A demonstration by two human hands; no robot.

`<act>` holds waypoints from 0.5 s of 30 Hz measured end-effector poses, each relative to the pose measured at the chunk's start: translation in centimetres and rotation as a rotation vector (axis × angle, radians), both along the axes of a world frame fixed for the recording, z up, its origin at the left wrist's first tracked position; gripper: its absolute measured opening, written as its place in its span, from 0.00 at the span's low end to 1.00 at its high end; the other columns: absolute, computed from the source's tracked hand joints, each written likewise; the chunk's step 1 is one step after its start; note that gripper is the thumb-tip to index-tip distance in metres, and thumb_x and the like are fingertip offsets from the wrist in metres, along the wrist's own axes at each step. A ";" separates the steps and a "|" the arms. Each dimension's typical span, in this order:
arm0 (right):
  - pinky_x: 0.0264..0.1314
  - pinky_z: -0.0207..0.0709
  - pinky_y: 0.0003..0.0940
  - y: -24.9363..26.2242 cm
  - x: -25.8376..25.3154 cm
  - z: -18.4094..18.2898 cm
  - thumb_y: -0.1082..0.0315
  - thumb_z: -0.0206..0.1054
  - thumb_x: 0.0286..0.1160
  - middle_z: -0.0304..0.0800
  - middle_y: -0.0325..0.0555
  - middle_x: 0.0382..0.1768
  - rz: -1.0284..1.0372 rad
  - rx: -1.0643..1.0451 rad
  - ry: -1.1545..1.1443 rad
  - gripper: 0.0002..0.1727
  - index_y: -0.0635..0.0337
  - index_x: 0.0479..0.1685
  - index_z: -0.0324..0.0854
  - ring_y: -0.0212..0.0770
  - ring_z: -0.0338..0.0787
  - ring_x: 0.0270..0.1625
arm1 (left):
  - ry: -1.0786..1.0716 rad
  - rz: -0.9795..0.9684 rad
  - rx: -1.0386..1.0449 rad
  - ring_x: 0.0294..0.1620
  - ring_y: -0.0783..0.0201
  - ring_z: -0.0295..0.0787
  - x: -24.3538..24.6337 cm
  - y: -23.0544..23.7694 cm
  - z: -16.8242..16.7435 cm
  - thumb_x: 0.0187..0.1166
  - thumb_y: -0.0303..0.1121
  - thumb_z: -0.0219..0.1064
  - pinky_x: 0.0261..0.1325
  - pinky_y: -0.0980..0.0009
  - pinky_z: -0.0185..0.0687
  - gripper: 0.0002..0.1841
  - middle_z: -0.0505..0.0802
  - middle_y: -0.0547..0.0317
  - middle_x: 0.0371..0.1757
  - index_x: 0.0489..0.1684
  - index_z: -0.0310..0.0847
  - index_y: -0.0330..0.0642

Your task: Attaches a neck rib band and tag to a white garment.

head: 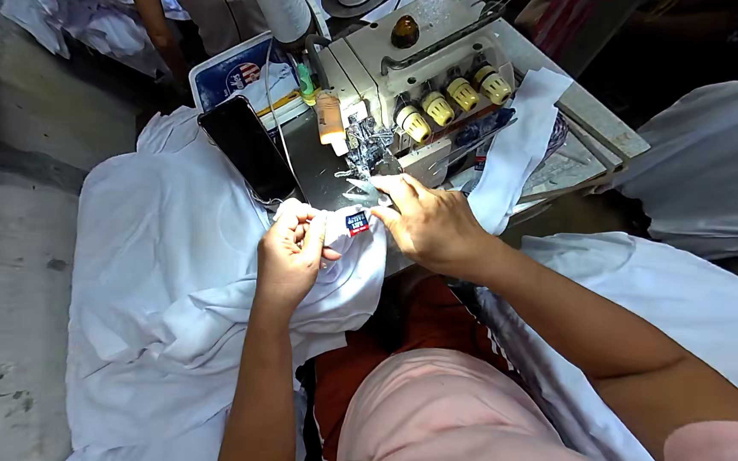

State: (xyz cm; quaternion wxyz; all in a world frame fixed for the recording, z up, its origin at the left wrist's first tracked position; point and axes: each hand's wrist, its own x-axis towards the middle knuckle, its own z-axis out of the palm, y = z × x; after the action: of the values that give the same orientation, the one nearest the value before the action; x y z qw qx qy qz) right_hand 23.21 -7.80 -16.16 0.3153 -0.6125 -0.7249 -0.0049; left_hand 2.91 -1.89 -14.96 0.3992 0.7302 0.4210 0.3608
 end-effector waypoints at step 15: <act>0.17 0.71 0.38 -1.7 -1.1 -0.9 0.65 0.61 0.82 0.83 0.46 0.27 0.162 0.026 -0.005 0.12 0.59 0.48 0.90 0.45 0.85 0.22 | 0.004 -0.119 0.113 0.30 0.81 0.89 0.9 -1.0 -1.8 0.91 0.29 0.53 0.35 0.81 0.88 0.06 0.88 0.68 0.34 0.53 0.72 0.38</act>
State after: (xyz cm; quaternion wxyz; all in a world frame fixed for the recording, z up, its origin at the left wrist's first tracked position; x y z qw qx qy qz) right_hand 22.16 -9.46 -17.05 0.3207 -0.5479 -0.7726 0.0098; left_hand 3.79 -2.84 -16.74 0.3774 0.7761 0.3566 0.3580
